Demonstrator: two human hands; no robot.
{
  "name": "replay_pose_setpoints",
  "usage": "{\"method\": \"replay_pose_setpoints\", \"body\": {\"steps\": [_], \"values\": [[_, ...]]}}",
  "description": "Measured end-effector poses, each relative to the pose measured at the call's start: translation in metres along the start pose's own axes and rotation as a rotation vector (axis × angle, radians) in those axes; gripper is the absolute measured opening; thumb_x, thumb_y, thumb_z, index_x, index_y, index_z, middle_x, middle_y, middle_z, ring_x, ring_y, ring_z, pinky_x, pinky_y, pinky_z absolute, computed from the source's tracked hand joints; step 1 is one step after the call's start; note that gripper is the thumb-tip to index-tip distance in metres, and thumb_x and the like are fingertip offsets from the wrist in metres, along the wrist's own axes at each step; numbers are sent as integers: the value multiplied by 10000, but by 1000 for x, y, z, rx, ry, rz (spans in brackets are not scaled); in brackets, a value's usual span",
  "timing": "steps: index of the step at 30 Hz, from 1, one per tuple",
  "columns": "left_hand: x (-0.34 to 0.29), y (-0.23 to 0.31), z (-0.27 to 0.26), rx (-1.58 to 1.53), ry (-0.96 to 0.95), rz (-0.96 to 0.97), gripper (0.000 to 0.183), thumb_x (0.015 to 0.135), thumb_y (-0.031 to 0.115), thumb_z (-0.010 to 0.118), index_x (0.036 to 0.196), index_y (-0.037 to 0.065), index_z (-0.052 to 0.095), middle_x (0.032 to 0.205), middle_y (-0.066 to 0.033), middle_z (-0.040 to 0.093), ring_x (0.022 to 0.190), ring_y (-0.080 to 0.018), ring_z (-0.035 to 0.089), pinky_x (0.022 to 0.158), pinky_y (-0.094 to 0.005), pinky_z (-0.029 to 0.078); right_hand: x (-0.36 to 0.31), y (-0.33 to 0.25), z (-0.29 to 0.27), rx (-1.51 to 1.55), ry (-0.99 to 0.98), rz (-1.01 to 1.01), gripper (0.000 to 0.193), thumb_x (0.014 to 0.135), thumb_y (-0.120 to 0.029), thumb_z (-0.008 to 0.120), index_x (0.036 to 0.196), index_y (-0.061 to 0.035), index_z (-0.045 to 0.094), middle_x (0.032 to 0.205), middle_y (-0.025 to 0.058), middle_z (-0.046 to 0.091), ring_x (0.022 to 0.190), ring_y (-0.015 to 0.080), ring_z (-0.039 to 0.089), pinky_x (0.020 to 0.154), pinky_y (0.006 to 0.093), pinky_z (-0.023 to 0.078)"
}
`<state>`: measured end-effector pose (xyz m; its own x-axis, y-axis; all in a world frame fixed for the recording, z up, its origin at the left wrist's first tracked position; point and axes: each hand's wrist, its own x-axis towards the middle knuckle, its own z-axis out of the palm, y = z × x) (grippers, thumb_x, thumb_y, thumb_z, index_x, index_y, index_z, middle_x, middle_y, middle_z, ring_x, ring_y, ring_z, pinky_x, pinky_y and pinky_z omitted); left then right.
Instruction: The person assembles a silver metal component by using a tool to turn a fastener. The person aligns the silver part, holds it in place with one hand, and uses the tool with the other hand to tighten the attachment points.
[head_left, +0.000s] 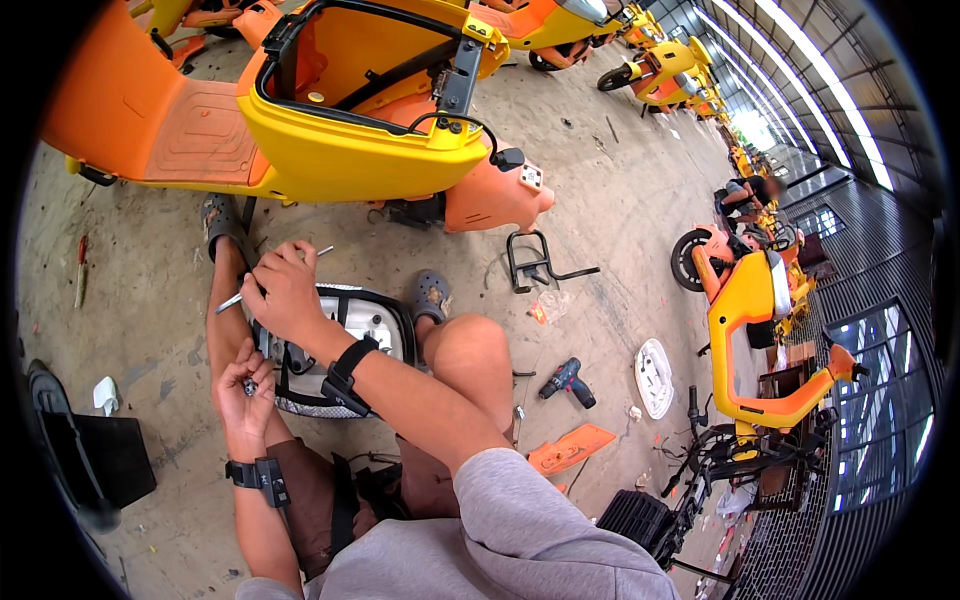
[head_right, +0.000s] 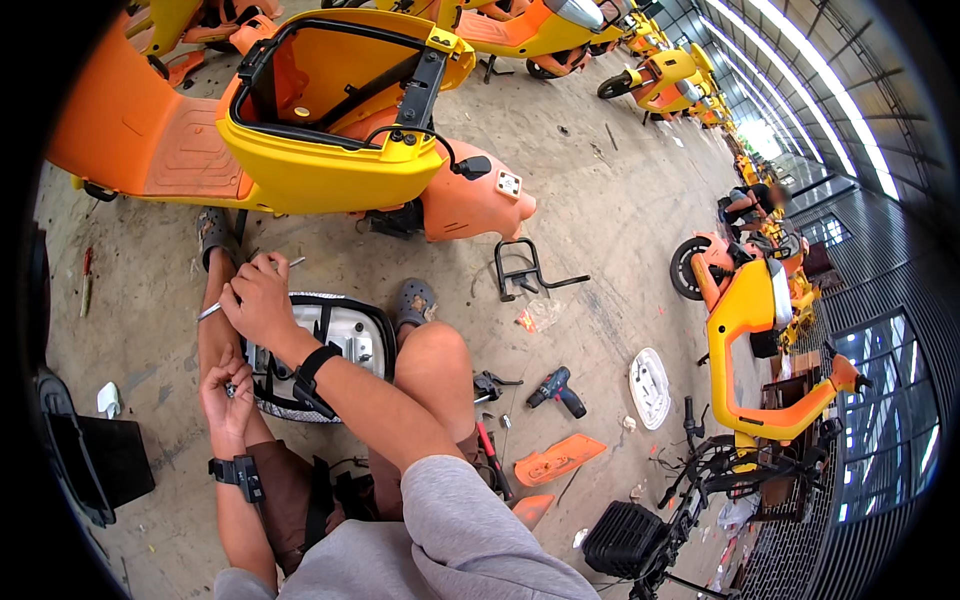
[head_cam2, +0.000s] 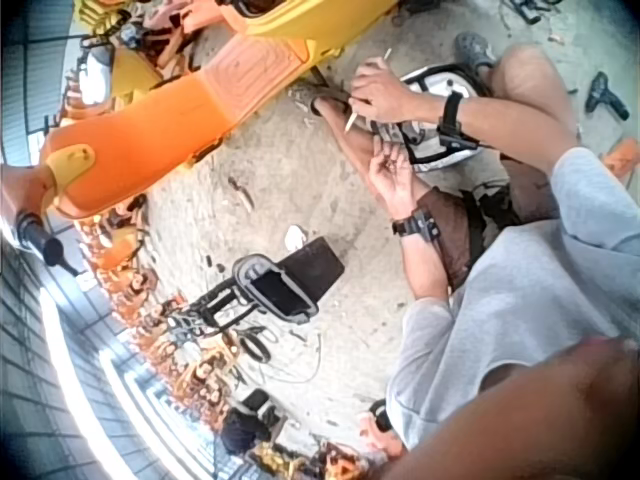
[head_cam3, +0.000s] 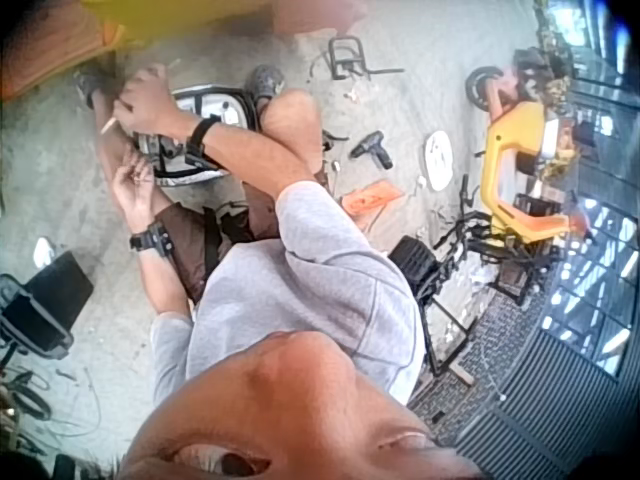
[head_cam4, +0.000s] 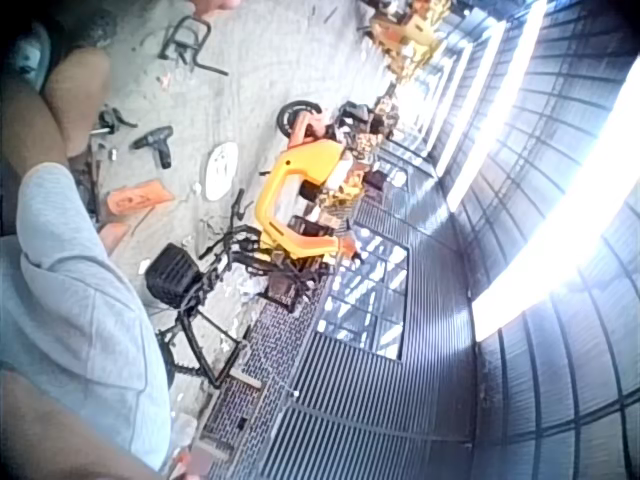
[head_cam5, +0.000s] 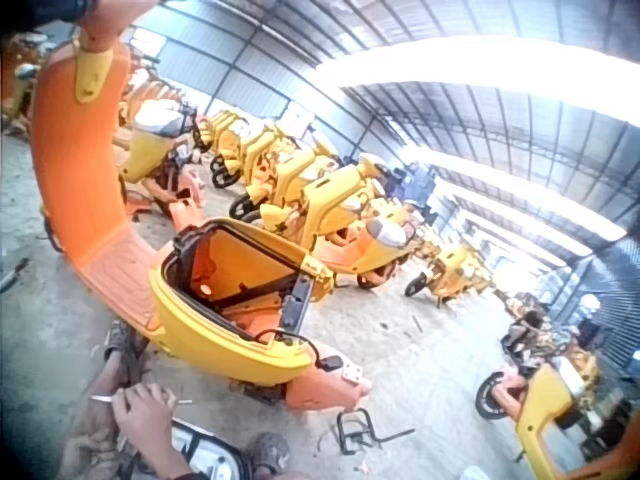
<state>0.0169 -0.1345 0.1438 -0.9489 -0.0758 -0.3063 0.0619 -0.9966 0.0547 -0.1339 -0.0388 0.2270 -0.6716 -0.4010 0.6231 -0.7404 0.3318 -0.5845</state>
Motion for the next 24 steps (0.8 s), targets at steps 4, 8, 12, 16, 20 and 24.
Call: {"method": "replay_pose_setpoints", "body": {"steps": [4,8,12,16,20,24], "values": [[-1,-2,8,66,9,1,257,941,135,492,1149,5,570,712,-13,414,590,-115,389,447,-213,325,0,1,1,0,3,-2,217,789,-153,611,623,-20,648,717,79,593,874,257,540,981,466,310],[-2,0,7,111,-20,-44,199,987,210,493,1011,47,605,579,24,377,434,-74,319,366,-208,264,0,2,1,2,2,-2,218,789,-155,612,623,-19,648,715,80,593,877,258,542,985,468,309],[-4,-1,13,131,77,-52,223,998,232,484,881,76,593,481,40,318,350,-69,259,325,-220,216,0,3,1,0,5,-2,214,787,-154,612,625,-19,650,714,80,594,878,257,544,986,468,308],[-3,1,6,148,63,-48,251,1000,246,478,820,92,560,458,42,296,338,-73,251,320,-223,204,0,2,2,0,2,-4,212,788,-154,612,628,-20,653,717,81,596,879,258,544,987,468,307],[-3,-2,13,153,128,-23,278,1009,262,466,797,95,533,462,40,281,328,-70,251,311,-221,203,0,2,1,1,-6,1,213,788,-157,612,630,-21,656,722,82,600,883,257,545,988,468,306],[-3,-2,13,164,136,-24,267,1006,262,468,803,100,525,463,42,281,334,-72,250,314,-223,206,0,2,1,-3,-8,-1,213,788,-159,613,632,-20,659,724,81,603,885,255,546,988,468,305]]}}
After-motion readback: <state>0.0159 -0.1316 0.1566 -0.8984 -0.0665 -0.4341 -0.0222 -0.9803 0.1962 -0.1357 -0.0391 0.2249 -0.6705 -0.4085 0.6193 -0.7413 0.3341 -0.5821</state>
